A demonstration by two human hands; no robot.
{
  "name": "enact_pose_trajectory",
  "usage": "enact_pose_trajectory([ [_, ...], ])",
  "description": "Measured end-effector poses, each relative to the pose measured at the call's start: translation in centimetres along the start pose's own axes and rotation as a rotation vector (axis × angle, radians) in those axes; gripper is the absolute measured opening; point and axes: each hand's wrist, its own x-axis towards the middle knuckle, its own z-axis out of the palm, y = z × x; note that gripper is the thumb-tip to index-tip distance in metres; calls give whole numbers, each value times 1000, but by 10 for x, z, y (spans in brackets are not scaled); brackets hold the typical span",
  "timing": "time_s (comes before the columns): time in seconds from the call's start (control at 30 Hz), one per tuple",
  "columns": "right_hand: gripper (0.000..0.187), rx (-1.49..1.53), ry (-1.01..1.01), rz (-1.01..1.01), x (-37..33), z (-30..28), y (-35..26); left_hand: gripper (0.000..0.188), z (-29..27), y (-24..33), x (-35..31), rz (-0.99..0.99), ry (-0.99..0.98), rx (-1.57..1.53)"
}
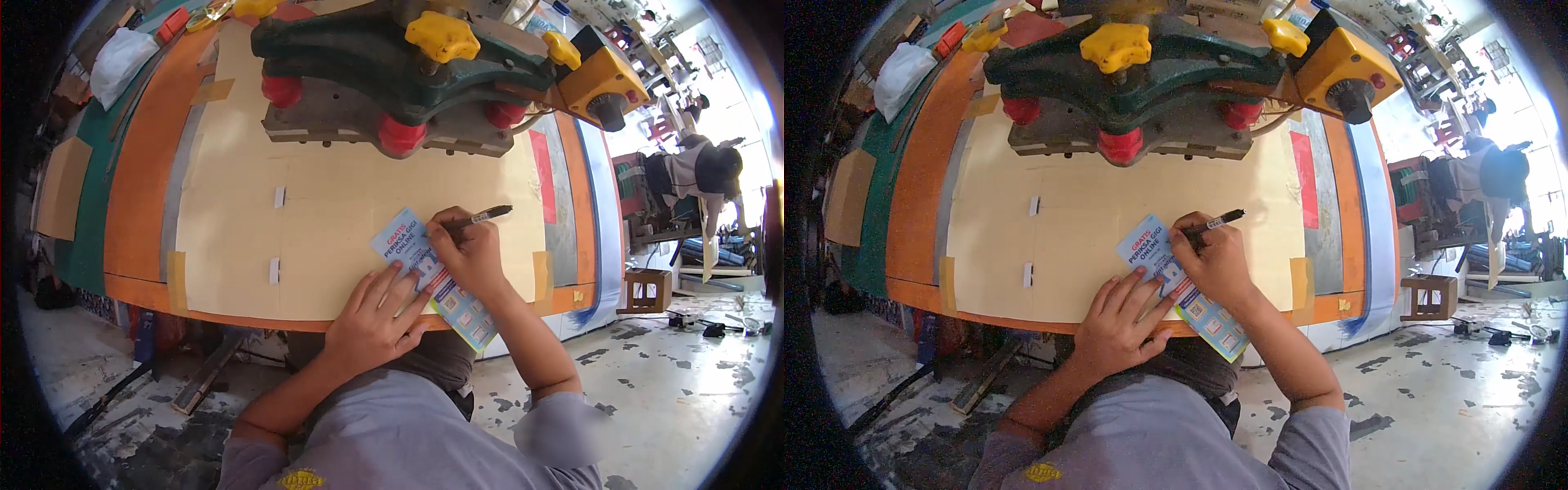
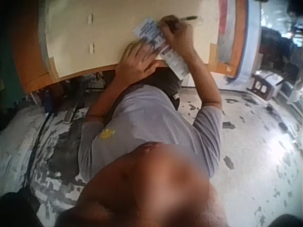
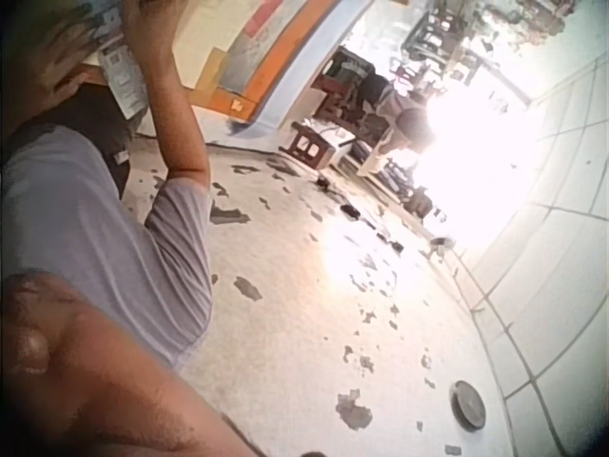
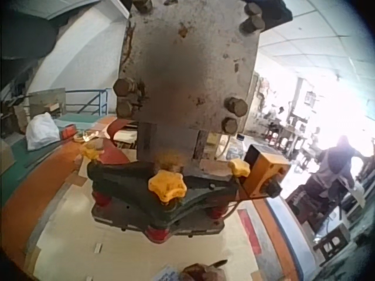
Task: The person marks a decal with a marker, aligns it on a red sheet, and uses a heat press machine by pulling a lever. They then remove the sheet and pick up a plastic film from the floor.
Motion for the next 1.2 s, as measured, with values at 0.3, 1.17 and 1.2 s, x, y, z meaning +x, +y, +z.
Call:
enact_pose_trajectory([
  [0.3,16,-22,-3,11,-1,2,6,58,1,1,-1,-5,2,4],
  [1.17,16,1,18,67,2,2,6,55,0,0,0,-5,16,-19],
  [1.2,16,73,11,120,2,2,8,55,0,0,0,-4,19,-13],
])
